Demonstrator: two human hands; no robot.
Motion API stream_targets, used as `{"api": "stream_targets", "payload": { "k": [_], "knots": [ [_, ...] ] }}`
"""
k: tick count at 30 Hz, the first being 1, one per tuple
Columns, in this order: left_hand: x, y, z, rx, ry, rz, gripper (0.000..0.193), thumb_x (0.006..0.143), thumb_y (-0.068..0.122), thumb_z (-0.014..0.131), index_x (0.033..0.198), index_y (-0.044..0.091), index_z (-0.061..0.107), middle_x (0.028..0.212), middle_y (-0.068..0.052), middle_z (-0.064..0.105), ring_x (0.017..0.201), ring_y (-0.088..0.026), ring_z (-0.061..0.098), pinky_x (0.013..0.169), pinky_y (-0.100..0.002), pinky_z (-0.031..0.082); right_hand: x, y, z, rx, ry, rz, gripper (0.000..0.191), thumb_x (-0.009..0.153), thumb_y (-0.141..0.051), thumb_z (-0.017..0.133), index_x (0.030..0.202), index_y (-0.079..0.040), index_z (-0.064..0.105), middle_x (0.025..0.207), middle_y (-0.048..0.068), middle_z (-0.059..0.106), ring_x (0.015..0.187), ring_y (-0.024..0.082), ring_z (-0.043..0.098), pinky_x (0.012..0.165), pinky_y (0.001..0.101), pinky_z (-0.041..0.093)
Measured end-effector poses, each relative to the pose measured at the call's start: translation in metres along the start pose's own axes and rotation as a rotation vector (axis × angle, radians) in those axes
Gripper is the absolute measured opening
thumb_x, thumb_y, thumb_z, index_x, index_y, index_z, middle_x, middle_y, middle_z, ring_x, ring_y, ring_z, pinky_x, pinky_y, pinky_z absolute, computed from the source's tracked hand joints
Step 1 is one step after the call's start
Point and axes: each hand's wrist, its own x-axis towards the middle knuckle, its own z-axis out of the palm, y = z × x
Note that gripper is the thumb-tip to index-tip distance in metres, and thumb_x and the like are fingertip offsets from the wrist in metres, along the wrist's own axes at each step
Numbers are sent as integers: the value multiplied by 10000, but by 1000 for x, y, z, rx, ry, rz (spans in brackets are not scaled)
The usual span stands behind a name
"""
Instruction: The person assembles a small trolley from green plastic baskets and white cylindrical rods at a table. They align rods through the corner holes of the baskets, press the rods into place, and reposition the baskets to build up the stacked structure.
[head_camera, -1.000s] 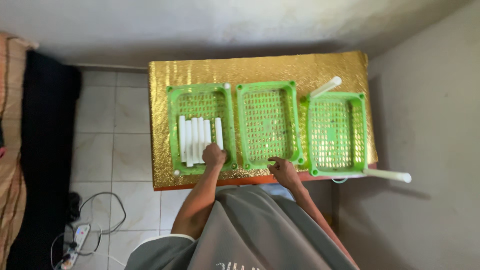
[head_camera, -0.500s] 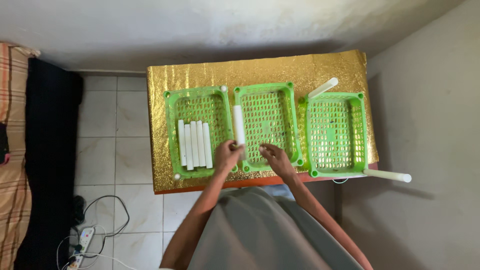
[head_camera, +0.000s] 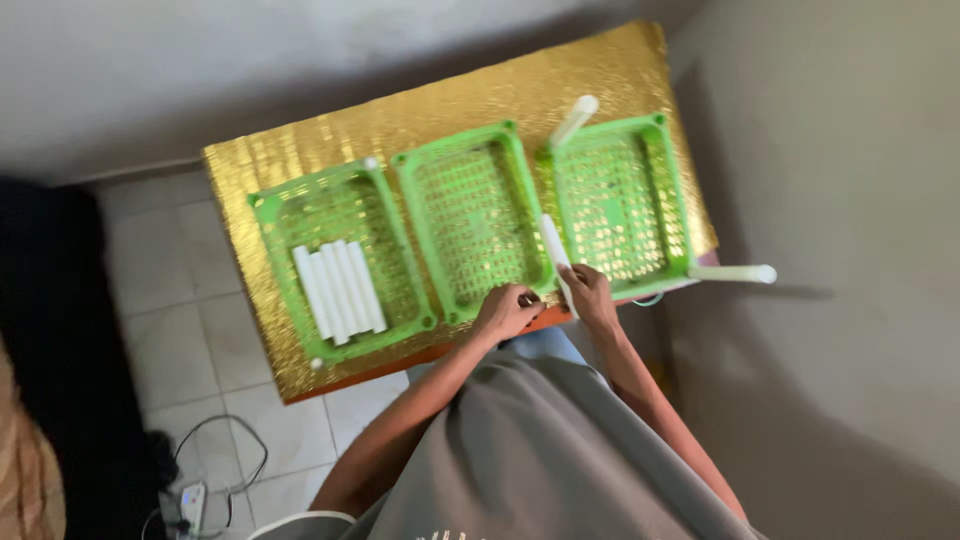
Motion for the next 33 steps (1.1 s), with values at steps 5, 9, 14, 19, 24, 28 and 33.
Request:
{"api": "stream_targets", "payload": {
  "k": [5,9,14,19,24,28,33],
  "knots": [
    [34,2,62,-289,-88,-140,311,876,352,747,987,63,774,827,-55,755,739,-162,718,678,-325,561,-33,41,-66,-85,111,154,375,995,-317,619,857,25,687,624,69,607,534,160,564,484,353,447],
    [62,15,99,-423,-148,-483,402,963,459,675,1065,73,725,870,-23,686,736,-132,647,631,-323,534,-43,69,-88,-341,150,43,315,940,-291,667,1010,4,755,732,193,691,672,255,674,605,407,506],
    [87,37,120,-563,-44,-620,517,952,563,606,1220,130,698,1049,-20,693,801,-116,654,656,-306,532,-37,78,-95,-423,70,312,398,887,-320,685,1176,-52,741,816,279,723,762,382,754,693,478,576],
    [98,48,129,-743,-89,-742,626,914,598,577,1390,198,506,1317,-14,616,869,-166,731,719,-308,528,-32,72,-105,-575,8,225,366,909,-329,688,1089,-21,775,764,262,719,709,393,736,706,476,589],
    [108,48,133,-834,-62,-751,685,921,540,658,1449,139,483,1336,-120,568,847,-235,714,791,-330,598,-29,63,-113,-588,-135,314,350,949,-315,599,1049,-13,744,688,233,720,576,348,740,633,449,617],
    [117,51,137,-777,-91,-732,781,982,546,697,1387,-113,585,1190,-207,667,803,-196,714,715,-276,666,-18,58,-115,-688,-217,290,421,985,-303,552,910,59,754,668,212,721,597,340,754,660,431,638],
    [129,63,151,-721,-34,-732,647,935,447,677,1346,-27,517,1109,-189,658,832,-249,703,608,-333,599,0,39,-116,-777,-131,195,253,865,-170,635,982,37,722,851,283,729,851,419,734,797,490,583]
  ]
}}
